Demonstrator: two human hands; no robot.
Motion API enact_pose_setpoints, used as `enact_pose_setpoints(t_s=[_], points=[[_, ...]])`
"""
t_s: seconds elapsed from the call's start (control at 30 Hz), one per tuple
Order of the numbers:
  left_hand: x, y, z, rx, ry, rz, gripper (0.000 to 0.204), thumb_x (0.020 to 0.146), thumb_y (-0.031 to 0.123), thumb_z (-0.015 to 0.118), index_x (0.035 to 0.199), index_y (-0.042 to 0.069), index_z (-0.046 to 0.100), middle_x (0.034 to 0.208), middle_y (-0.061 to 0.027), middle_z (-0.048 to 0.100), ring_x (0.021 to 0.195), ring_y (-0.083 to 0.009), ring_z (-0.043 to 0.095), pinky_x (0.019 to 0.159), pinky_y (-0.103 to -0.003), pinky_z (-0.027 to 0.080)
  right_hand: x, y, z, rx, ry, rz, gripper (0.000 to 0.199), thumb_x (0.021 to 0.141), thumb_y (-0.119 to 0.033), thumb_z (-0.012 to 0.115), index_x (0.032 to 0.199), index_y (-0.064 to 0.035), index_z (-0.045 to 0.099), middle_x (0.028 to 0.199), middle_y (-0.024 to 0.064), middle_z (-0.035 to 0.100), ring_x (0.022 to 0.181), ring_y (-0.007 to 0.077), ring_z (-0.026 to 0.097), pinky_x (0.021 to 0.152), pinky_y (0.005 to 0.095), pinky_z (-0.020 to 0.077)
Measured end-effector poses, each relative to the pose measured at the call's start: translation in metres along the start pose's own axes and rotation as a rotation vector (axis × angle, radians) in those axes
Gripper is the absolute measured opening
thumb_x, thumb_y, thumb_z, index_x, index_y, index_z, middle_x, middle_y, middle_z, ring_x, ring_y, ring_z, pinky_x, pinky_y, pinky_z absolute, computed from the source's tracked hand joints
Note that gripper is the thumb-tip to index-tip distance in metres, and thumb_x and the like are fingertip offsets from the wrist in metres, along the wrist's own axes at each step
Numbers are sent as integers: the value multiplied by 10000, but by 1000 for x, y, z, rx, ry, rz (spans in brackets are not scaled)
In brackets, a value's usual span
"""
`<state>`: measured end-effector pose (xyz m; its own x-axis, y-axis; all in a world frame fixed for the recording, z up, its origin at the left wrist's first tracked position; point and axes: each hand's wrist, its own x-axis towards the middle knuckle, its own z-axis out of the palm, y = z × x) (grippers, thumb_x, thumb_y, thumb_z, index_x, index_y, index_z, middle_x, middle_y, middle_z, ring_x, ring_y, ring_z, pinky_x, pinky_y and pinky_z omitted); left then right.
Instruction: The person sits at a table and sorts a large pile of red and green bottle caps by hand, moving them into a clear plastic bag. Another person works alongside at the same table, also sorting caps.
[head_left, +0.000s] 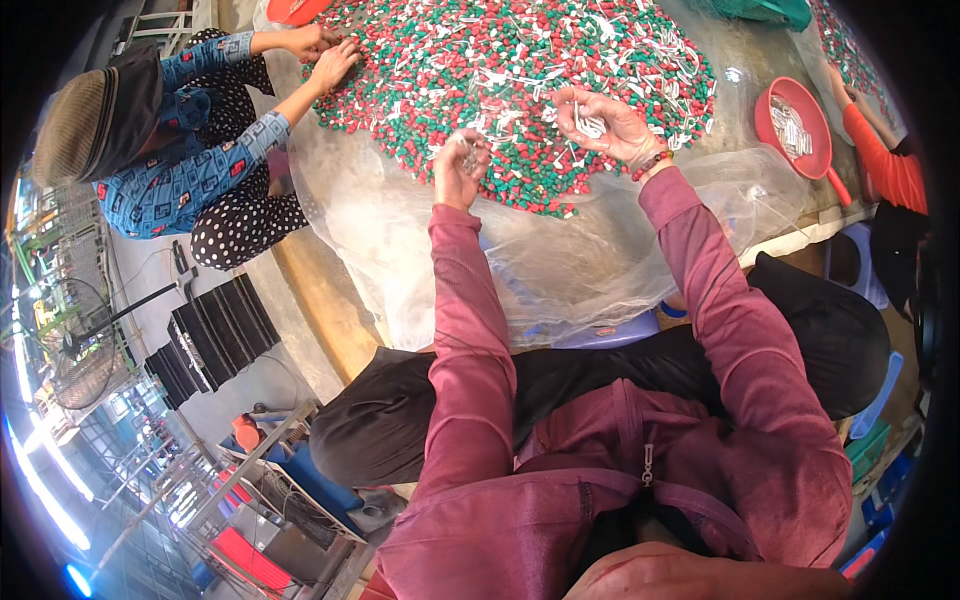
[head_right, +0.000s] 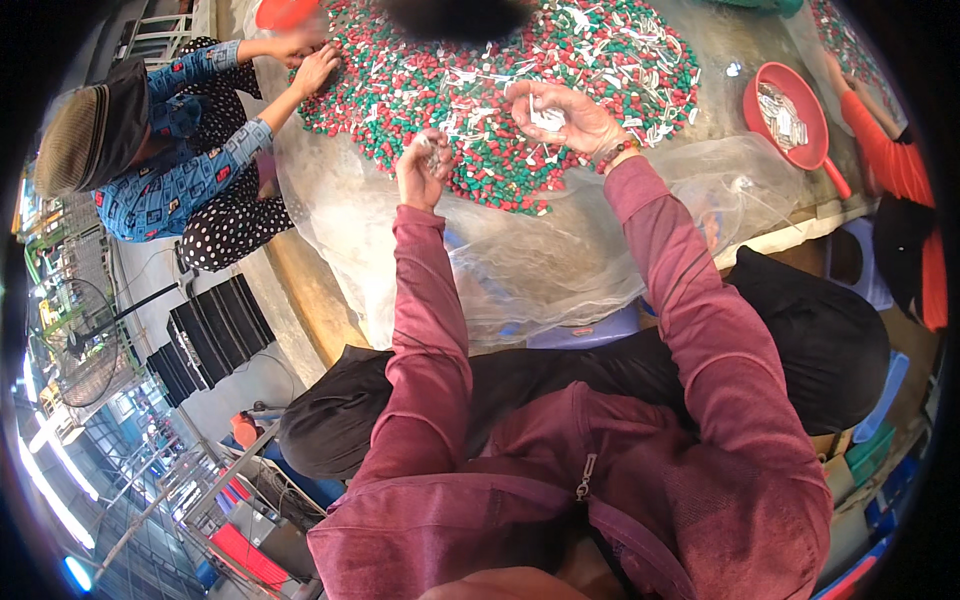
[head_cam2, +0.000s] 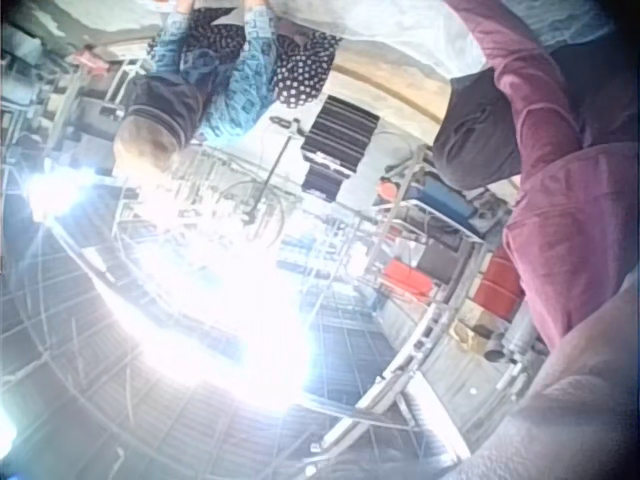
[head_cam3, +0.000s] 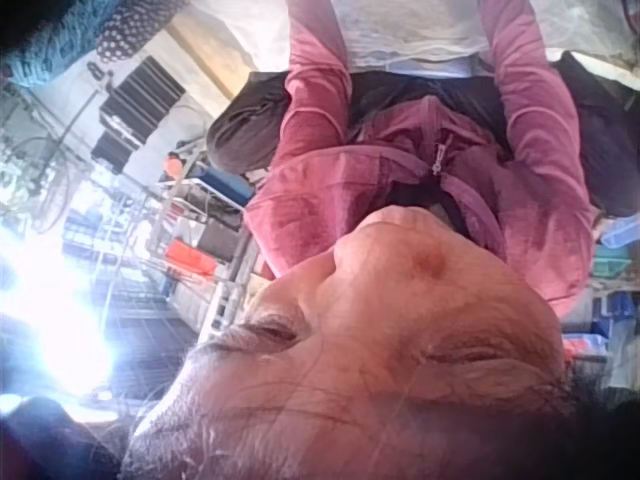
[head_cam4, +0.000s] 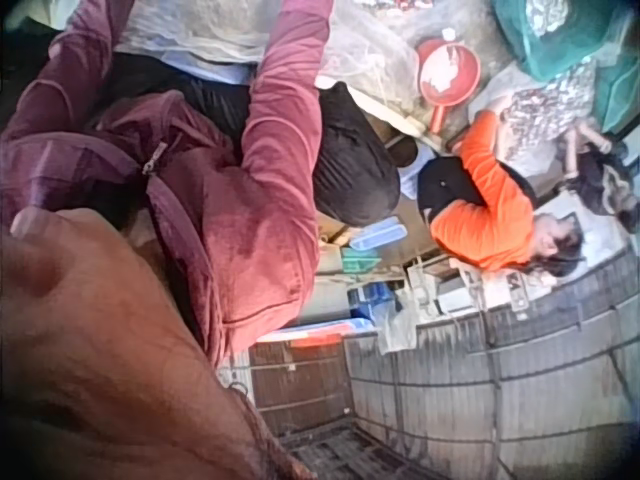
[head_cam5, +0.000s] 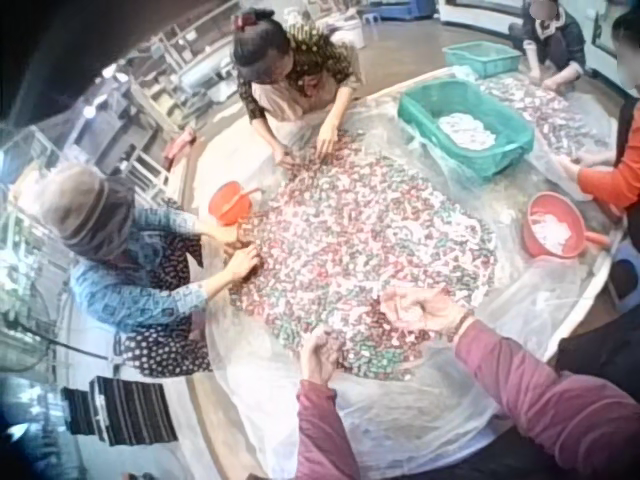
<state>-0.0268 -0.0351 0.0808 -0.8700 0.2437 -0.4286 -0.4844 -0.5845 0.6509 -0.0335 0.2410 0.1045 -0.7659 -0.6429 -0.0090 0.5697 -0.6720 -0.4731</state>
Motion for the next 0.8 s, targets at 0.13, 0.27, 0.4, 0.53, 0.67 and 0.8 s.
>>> enact_pose_setpoints(t_s=[0.13,0.27,0.4,0.53,0.67,0.8], points=[[32,3,16,642,166,-93,256,844,281,624,867,27,624,574,54,431,483,-66,399,427,-211,327,3,-1,-17,-167,243,92,194,877,-234,606,844,-50,555,627,-9,460,591,93,476,349,156,279],[42,-30,14,1928,329,205,223,752,295,676,757,73,696,799,-136,685,747,-260,682,662,-385,527,2,25,-38,-1369,402,125,209,851,-255,649,874,-48,634,686,5,585,629,128,556,561,261,466],[35,-61,-1,2260,256,232,129,777,96,573,753,89,699,779,-125,687,778,-274,683,642,-388,546,-15,58,-50,-2111,433,359,209,807,-146,617,1009,-139,672,877,136,667,822,303,642,698,410,509],[20,-60,-18,1904,251,233,161,756,234,671,770,74,658,742,-121,657,678,-268,650,595,-383,503,-16,77,-56,-2087,530,362,120,797,-142,599,895,-88,642,844,151,655,822,328,636,672,442,499],[-4,-36,-24,613,175,-135,161,792,215,646,772,100,536,581,33,478,465,-136,459,429,-259,355,-16,77,-64,-2012,595,305,141,774,-162,610,805,-25,597,824,183,639,817,364,630,654,465,493],[-29,-3,-25,-100,-182,31,101,792,120,512,879,81,478,815,-40,443,728,-145,443,477,-223,330,-18,80,-65,-2044,567,385,134,766,-157,617,829,-40,602,844,175,646,806,360,637,684,458,502]])
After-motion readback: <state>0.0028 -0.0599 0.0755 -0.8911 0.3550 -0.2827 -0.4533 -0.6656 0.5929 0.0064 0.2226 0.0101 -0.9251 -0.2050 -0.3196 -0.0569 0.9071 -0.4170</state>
